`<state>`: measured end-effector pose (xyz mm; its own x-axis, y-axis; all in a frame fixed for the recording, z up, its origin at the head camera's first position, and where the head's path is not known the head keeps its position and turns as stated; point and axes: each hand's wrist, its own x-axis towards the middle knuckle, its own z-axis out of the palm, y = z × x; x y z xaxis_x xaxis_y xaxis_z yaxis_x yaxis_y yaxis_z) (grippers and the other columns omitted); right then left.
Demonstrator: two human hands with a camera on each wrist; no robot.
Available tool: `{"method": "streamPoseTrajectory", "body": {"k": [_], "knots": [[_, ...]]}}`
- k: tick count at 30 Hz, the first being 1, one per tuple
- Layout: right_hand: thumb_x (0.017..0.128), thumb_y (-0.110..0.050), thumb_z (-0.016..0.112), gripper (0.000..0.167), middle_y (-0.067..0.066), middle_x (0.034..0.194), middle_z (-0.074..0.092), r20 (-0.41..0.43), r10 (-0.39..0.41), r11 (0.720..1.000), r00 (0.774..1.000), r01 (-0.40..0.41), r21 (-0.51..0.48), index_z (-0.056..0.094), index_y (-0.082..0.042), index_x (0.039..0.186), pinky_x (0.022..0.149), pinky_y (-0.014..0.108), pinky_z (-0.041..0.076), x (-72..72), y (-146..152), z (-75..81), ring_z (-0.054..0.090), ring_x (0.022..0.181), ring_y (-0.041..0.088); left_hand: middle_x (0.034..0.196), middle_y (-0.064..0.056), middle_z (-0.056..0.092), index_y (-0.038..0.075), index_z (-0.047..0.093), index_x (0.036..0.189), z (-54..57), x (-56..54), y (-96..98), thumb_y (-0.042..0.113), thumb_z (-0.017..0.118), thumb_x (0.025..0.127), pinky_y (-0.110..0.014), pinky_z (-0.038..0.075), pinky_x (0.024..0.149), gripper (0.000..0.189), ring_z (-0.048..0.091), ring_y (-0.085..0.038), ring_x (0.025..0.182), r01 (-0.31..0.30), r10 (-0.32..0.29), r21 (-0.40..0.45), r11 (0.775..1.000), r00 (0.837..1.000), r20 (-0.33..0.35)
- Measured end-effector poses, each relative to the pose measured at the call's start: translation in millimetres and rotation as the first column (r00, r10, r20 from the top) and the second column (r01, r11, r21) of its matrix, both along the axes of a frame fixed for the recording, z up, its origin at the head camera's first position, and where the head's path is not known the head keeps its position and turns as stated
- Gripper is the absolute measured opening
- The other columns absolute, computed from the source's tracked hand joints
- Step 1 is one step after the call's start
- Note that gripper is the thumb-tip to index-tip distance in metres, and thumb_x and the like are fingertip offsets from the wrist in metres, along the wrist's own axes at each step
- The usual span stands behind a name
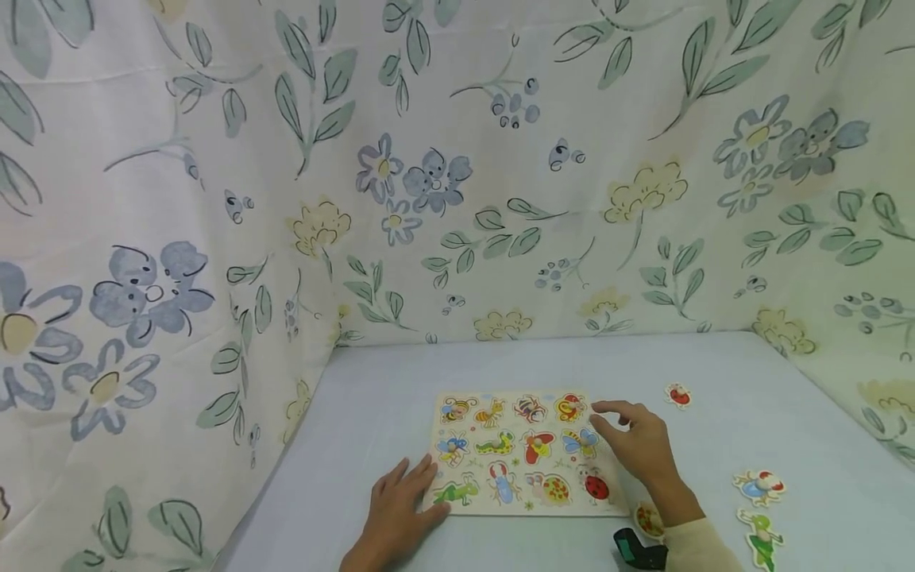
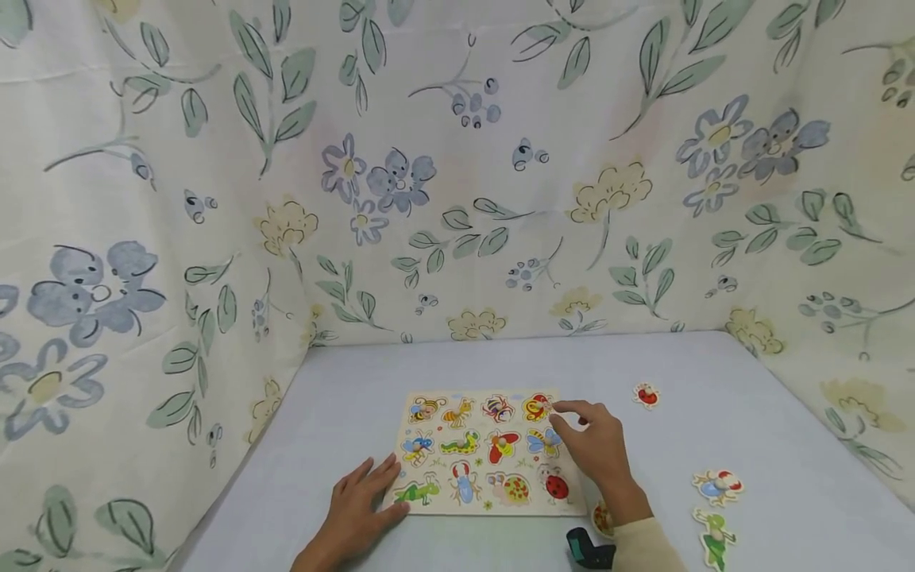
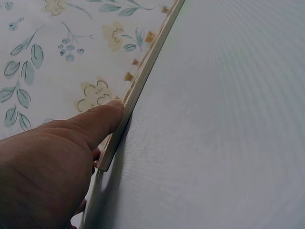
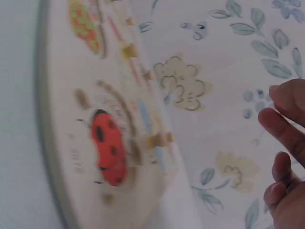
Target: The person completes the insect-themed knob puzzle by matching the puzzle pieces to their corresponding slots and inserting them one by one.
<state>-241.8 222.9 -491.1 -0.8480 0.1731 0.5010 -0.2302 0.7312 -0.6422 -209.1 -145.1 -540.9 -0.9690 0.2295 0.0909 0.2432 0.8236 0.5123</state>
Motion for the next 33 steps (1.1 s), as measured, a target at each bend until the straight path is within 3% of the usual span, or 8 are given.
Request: {"method": "streamPoseTrajectory", "body": {"k": [3,11,16,19,23,33], "knots": [[0.085,-0.023,0.075,0.019,0.006,0.090,0.067,-0.048,-0.002,1.000,0.999,0.001,-0.029,0.075,-0.011,0.100,0.052,0.041,0.044,5.6,7.2,11.6,0.045,0.082,0.016,0.146,-0.001,0.045,0.014,0.056,0.136,-1.3,-0.6,0.5,0.057,0.067,0.081,-0.063,0.016,0.105,0.070,0.026,-0.040,0.138,-0.003,0.003,0.008,1.000,1.000,-0.002],[0.086,-0.017,0.075,0.019,0.004,0.090,0.063,-0.082,-0.064,0.993,0.995,0.055,-0.104,0.076,-0.008,0.102,0.057,0.023,0.035,31.1,28.0,41.9,0.043,0.081,0.017,0.146,-0.002,0.044,0.013,0.056,0.136,-3.5,3.5,2.3,0.058,0.066,0.081,-0.066,0.016,0.104,0.072,0.025,-0.042,0.138,0.006,-0.005,-0.006,1.000,0.999,0.032],[0.086,-0.016,0.076,0.020,-0.010,0.097,0.065,-0.103,-0.103,0.984,0.989,0.086,-0.155,0.075,-0.007,0.104,0.056,0.021,0.034,42.3,47.3,51.0,0.041,0.080,0.012,0.146,-0.002,0.044,0.013,0.056,0.136,-0.4,4.2,1.6,0.057,0.066,0.081,-0.065,0.016,0.105,0.071,0.026,-0.041,0.138,0.001,-0.001,-0.012,1.000,1.000,0.009],[0.086,-0.018,0.076,0.023,-0.012,0.086,0.062,-0.079,-0.128,0.974,0.989,0.110,-0.200,0.075,-0.007,0.105,0.049,0.024,0.031,48.9,61.2,54.7,0.038,0.072,0.012,0.146,-0.002,0.045,0.013,0.056,0.136,1.8,3.6,0.3,0.056,0.066,0.082,-0.064,0.017,0.104,0.070,0.026,-0.040,0.137,0.002,-0.002,-0.015,1.000,1.000,-0.011],[0.085,-0.022,0.077,0.027,0.001,0.074,0.048,-0.024,-0.189,0.950,0.982,0.177,-0.257,0.074,-0.007,0.107,0.041,0.029,0.027,60.0,79.4,59.5,0.035,0.060,0.014,0.146,-0.003,0.045,0.012,0.056,0.136,2.5,2.6,-0.1,0.056,0.067,0.082,-0.064,0.017,0.104,0.071,0.027,-0.041,0.137,0.004,-0.004,-0.013,1.000,1.000,-0.020],[0.083,-0.021,0.078,0.030,0.002,0.061,0.045,0.066,-0.299,0.888,0.952,0.303,-0.345,0.074,-0.007,0.109,0.040,0.028,0.029,84.1,110.2,58.5,0.036,0.050,0.015,0.145,-0.004,0.046,0.012,0.057,0.135,1.2,0.8,1.6,0.055,0.068,0.080,-0.064,0.017,0.104,0.071,0.026,-0.041,0.137,-0.003,0.003,-0.008,1.000,1.000,0.001]]}}
